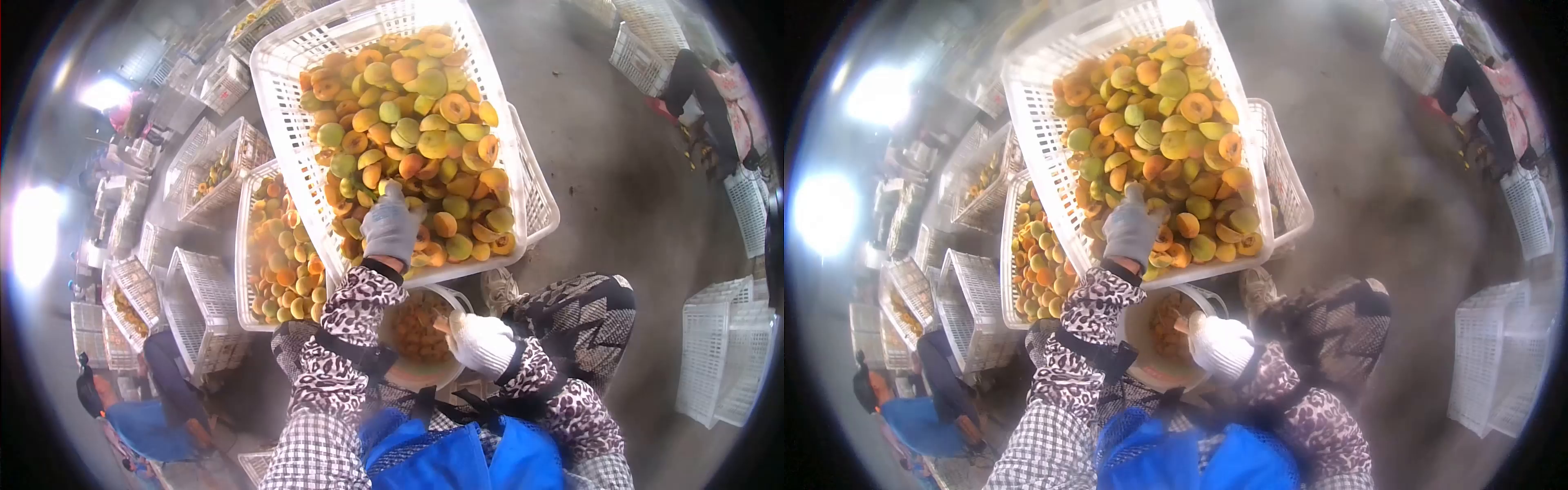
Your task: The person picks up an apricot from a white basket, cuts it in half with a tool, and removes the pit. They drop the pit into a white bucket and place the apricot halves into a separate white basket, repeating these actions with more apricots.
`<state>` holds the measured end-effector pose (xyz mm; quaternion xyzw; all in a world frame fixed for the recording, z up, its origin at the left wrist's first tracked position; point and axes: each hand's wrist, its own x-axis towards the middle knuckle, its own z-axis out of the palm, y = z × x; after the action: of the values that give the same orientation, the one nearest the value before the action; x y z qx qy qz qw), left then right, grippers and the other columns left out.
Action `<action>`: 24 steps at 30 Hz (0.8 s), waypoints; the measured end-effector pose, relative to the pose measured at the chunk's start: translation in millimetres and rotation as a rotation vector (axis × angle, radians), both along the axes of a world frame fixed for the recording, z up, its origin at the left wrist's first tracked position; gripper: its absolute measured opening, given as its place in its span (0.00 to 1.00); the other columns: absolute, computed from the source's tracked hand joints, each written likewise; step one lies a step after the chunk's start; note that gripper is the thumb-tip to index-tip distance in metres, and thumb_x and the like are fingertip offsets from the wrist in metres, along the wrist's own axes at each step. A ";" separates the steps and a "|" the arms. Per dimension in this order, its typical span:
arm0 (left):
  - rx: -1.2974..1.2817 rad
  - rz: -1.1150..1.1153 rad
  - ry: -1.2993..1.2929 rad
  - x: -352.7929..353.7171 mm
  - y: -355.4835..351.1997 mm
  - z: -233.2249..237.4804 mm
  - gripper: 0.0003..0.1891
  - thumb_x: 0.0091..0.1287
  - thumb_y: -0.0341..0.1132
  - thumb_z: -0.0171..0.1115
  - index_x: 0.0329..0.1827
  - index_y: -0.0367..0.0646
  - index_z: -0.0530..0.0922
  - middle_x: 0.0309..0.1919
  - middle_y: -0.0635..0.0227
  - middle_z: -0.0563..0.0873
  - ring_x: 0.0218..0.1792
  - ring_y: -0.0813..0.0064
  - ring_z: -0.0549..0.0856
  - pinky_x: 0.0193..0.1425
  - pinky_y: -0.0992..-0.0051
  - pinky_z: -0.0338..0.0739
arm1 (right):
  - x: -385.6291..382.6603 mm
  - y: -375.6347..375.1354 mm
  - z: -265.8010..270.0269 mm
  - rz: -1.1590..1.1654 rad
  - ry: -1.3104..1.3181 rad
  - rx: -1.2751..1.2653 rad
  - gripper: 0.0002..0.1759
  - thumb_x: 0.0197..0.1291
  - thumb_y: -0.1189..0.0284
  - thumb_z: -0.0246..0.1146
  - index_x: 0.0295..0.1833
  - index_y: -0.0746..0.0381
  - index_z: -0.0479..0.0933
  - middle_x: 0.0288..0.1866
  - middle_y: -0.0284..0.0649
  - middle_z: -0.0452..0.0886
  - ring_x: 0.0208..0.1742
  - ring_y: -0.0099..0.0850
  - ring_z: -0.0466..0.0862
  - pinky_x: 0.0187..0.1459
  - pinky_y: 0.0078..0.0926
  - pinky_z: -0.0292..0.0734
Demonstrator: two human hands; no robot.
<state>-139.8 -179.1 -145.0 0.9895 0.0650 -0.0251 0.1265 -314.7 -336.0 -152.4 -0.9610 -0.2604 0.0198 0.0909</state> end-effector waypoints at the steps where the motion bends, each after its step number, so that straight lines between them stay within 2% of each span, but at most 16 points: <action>1: 0.003 -0.007 0.000 0.8 7.8 -7.9 0.27 0.60 0.50 0.68 0.53 0.40 0.72 0.41 0.50 0.86 0.43 0.52 0.86 0.45 0.59 0.80 | 0.7 0.1 -5.2 -0.007 0.000 0.003 0.11 0.61 0.66 0.60 0.37 0.64 0.71 0.21 0.42 0.73 0.15 0.36 0.75 0.13 0.37 0.68; 3: -0.323 -0.058 -0.417 3.1 32.9 -32.9 0.23 0.61 0.43 0.69 0.53 0.37 0.77 0.40 0.52 0.86 0.41 0.57 0.87 0.46 0.62 0.81 | 5.5 2.8 -28.2 -0.143 0.044 0.548 0.12 0.58 0.68 0.64 0.38 0.65 0.71 0.24 0.45 0.77 0.20 0.41 0.80 0.18 0.40 0.74; 4: -0.774 0.088 -0.267 -4.0 33.2 -10.7 0.17 0.65 0.38 0.67 0.51 0.35 0.80 0.39 0.57 0.85 0.42 0.64 0.86 0.46 0.65 0.81 | 3.1 11.8 -34.0 -0.239 -0.127 0.676 0.13 0.56 0.70 0.66 0.43 0.65 0.73 0.28 0.46 0.80 0.24 0.46 0.82 0.22 0.42 0.76; 5: -1.277 0.205 -0.063 -13.4 38.0 12.0 0.14 0.72 0.36 0.60 0.53 0.34 0.76 0.43 0.60 0.83 0.45 0.67 0.84 0.47 0.67 0.83 | 11.0 8.3 -3.6 -0.252 0.053 0.675 0.16 0.57 0.69 0.66 0.49 0.63 0.75 0.31 0.48 0.80 0.30 0.47 0.84 0.28 0.43 0.79; 7: -1.694 0.304 0.032 -33.2 49.1 32.2 0.14 0.74 0.35 0.55 0.56 0.35 0.71 0.49 0.57 0.80 0.47 0.64 0.84 0.48 0.66 0.85 | 13.0 13.4 1.3 -0.280 0.195 0.670 0.21 0.56 0.66 0.65 0.57 0.56 0.76 0.45 0.45 0.83 0.40 0.43 0.85 0.39 0.39 0.81; 8: -1.735 0.300 0.118 -43.0 53.3 37.6 0.13 0.76 0.34 0.50 0.58 0.37 0.67 0.52 0.54 0.79 0.49 0.61 0.84 0.50 0.61 0.86 | 18.2 17.8 10.2 -0.265 0.195 0.773 0.21 0.55 0.65 0.65 0.55 0.57 0.77 0.46 0.46 0.83 0.42 0.45 0.85 0.41 0.38 0.81; 9: -1.727 0.312 0.127 -53.6 53.4 43.0 0.13 0.76 0.34 0.50 0.58 0.37 0.67 0.52 0.54 0.79 0.49 0.61 0.84 0.50 0.61 0.86 | 21.8 22.1 16.8 -0.270 0.209 0.778 0.21 0.55 0.65 0.65 0.55 0.57 0.77 0.46 0.46 0.83 0.42 0.45 0.85 0.41 0.38 0.81; 11: -1.793 0.301 0.157 -72.8 44.8 49.8 0.14 0.76 0.34 0.48 0.59 0.37 0.67 0.52 0.52 0.79 0.51 0.58 0.83 0.52 0.59 0.85 | 30.0 29.0 26.8 -0.193 0.304 0.979 0.22 0.56 0.63 0.65 0.56 0.59 0.77 0.48 0.47 0.82 0.41 0.45 0.85 0.40 0.37 0.81; 13: -1.817 0.285 0.120 -87.4 41.5 42.6 0.15 0.77 0.37 0.46 0.61 0.37 0.67 0.54 0.50 0.79 0.53 0.56 0.83 0.56 0.58 0.83 | 36.6 35.6 30.9 -0.161 0.211 0.929 0.20 0.56 0.61 0.65 0.51 0.61 0.77 0.40 0.48 0.83 0.37 0.43 0.85 0.37 0.37 0.80; 14: -1.909 0.271 0.142 -92.3 43.3 37.7 0.17 0.78 0.39 0.46 0.62 0.38 0.67 0.55 0.49 0.78 0.53 0.55 0.82 0.57 0.57 0.82 | 39.2 43.2 25.8 -0.234 0.218 0.859 0.18 0.56 0.62 0.64 0.48 0.61 0.77 0.35 0.47 0.82 0.34 0.42 0.85 0.35 0.37 0.80; 16: -2.173 0.259 0.218 -97.9 42.5 37.0 0.20 0.77 0.46 0.47 0.60 0.38 0.69 0.55 0.48 0.79 0.54 0.52 0.82 0.61 0.53 0.79 | 46.6 48.9 37.5 -0.440 0.458 0.786 0.13 0.56 0.63 0.63 0.39 0.61 0.75 0.23 0.46 0.80 0.29 0.41 0.84 0.32 0.38 0.79; 19: -2.246 0.323 0.146 -102.8 39.7 40.6 0.21 0.76 0.49 0.48 0.55 0.37 0.71 0.52 0.48 0.80 0.53 0.52 0.82 0.60 0.51 0.80 | 44.4 57.3 30.1 -0.420 0.401 0.741 0.13 0.57 0.64 0.62 0.39 0.62 0.74 0.24 0.47 0.80 0.28 0.42 0.84 0.31 0.38 0.78; 20: -2.222 0.389 0.129 -103.4 37.5 46.5 0.21 0.76 0.50 0.49 0.51 0.37 0.72 0.48 0.51 0.82 0.51 0.53 0.83 0.59 0.51 0.80 | 45.2 59.0 29.5 -0.418 0.407 0.740 0.13 0.57 0.64 0.62 0.39 0.62 0.74 0.24 0.47 0.80 0.28 0.42 0.84 0.31 0.38 0.78; 21: -2.221 0.396 0.128 -104.1 38.6 41.7 0.21 0.76 0.50 0.49 0.51 0.37 0.72 0.48 0.51 0.82 0.51 0.53 0.83 0.59 0.51 0.80 | 46.0 59.0 30.0 -0.342 0.424 0.744 0.14 0.57 0.64 0.62 0.39 0.64 0.73 0.23 0.46 0.79 0.27 0.42 0.83 0.30 0.38 0.78; 23: -2.026 0.351 0.058 -104.7 41.8 31.6 0.24 0.77 0.55 0.41 0.54 0.40 0.69 0.52 0.55 0.79 0.54 0.53 0.82 0.59 0.53 0.80 | 47.7 62.2 35.4 -0.269 0.444 0.751 0.14 0.58 0.65 0.62 0.40 0.65 0.72 0.23 0.46 0.78 0.26 0.42 0.82 0.29 0.38 0.77; 24: -2.024 0.352 0.060 -104.9 42.7 30.7 0.24 0.77 0.55 0.41 0.54 0.40 0.69 0.52 0.55 0.79 0.54 0.53 0.82 0.59 0.53 0.80 | 49.0 64.6 40.7 -0.300 0.582 0.688 0.17 0.58 0.65 0.61 0.45 0.67 0.71 0.26 0.51 0.79 0.29 0.49 0.82 0.32 0.42 0.77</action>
<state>-244.7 -136.4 -114.3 0.3946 0.1608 -0.0740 0.9016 -265.7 -271.5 -111.7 -0.8566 -0.0741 0.1876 0.4750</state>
